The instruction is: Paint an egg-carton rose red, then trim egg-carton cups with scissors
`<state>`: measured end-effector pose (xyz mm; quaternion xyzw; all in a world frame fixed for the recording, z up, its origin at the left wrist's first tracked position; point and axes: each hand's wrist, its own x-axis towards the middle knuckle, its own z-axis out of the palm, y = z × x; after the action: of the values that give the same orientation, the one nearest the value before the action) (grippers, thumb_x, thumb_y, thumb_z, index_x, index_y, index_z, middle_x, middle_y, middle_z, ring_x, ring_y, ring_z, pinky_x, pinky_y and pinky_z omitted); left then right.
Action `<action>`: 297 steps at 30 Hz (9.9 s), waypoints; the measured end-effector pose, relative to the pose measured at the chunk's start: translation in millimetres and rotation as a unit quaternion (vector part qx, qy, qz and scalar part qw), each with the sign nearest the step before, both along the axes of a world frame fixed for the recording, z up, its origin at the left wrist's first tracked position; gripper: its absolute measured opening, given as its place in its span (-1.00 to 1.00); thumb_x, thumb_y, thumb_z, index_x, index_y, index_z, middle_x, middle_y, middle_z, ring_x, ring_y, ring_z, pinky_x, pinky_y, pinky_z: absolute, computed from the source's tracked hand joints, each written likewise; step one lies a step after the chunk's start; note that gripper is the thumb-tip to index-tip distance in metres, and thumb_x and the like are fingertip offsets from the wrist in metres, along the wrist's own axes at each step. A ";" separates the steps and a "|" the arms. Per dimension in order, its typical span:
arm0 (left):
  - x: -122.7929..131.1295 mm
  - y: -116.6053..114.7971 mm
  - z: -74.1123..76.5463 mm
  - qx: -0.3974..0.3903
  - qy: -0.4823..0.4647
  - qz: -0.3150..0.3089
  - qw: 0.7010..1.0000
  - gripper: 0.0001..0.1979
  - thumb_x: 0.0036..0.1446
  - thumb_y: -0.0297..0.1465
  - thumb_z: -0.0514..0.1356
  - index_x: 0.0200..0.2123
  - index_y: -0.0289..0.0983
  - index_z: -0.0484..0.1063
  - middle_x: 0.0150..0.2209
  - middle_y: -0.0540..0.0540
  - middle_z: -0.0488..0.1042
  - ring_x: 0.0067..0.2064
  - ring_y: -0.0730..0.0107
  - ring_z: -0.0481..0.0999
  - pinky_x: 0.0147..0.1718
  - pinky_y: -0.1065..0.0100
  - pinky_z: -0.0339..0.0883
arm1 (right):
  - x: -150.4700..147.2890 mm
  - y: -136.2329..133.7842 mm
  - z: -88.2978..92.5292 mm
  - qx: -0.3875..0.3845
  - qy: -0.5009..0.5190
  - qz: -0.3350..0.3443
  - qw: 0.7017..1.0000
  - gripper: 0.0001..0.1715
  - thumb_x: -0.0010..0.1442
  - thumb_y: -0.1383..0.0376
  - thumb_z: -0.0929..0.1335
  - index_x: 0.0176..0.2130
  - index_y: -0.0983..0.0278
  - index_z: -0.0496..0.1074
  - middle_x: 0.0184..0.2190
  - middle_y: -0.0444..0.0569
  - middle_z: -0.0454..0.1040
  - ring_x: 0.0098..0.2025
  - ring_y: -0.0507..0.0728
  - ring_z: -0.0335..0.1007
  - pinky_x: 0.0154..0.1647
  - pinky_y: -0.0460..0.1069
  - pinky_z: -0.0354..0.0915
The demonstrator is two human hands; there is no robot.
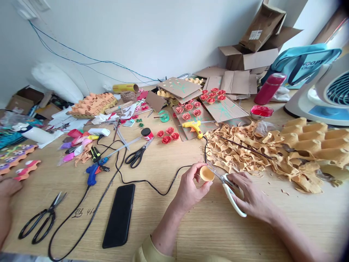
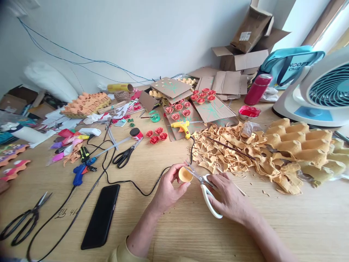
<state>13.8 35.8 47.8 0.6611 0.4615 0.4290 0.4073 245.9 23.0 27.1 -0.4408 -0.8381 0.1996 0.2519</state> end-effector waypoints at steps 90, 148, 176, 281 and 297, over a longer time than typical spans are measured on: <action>-3.9 9.5 -5.8 -0.021 -0.007 0.067 0.998 -0.58 0.07 -0.46 0.32 0.04 -0.25 0.44 -0.03 -0.14 0.58 -0.10 0.34 0.54 -0.22 0.41 0.36 | -6.5 -7.3 -7.7 -0.317 0.282 -0.044 0.904 -0.51 0.26 -0.12 0.33 -0.27 0.25 0.43 -0.53 -0.15 0.33 -0.51 0.03 0.19 -0.51 -0.06 0.13; -1.7 -1.3 -2.5 0.150 0.057 0.125 0.979 -0.57 0.14 -0.53 0.23 0.09 -0.18 0.41 -0.14 -0.07 0.53 -0.39 0.47 0.30 -0.29 0.40 0.35 | -5.1 -7.9 -7.0 -0.161 0.116 -0.037 0.979 -0.65 0.36 0.06 0.26 -0.27 0.21 0.47 -0.33 -0.02 0.54 -0.28 0.13 0.43 -0.24 0.00 0.35; -56.0 43.8 -39.3 0.058 0.278 0.315 0.906 -0.63 0.04 -0.48 0.36 -0.05 -0.22 0.47 -0.10 -0.17 0.56 -0.06 0.10 0.51 -0.02 0.11 0.36 | 39.5 19.0 -42.8 0.091 -0.129 -0.190 0.969 -0.57 0.36 -0.04 0.21 -0.02 0.18 0.40 -0.18 0.03 0.57 -0.19 0.25 0.50 -0.19 0.11 0.18; -80.6 54.5 -50.2 0.058 0.167 0.282 0.943 -0.56 0.08 -0.42 0.24 0.07 -0.20 0.39 0.09 -0.21 0.49 0.15 0.06 0.45 0.19 -0.02 0.29 | 54.9 30.0 -47.5 0.137 -0.161 -0.331 0.920 -0.53 0.32 -0.05 0.22 0.01 0.16 0.44 -0.13 0.03 0.55 -0.05 0.29 0.49 -0.19 0.14 0.27; -76.6 53.3 -50.8 0.056 0.213 0.250 0.943 -0.45 0.02 -0.51 0.36 0.10 -0.21 0.36 -0.08 -0.13 0.54 0.01 0.17 0.52 0.10 0.08 0.35 | 59.8 29.1 -46.1 0.108 -0.154 -0.337 0.923 -0.59 0.28 -0.09 0.19 -0.05 0.01 0.41 -0.17 0.06 0.56 -0.07 0.41 0.52 -0.24 0.28 0.31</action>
<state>-62.8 89.2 -3.0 0.6219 0.6633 0.3916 0.1413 305.7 52.1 -19.0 -0.6924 -0.6852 -0.0589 0.2183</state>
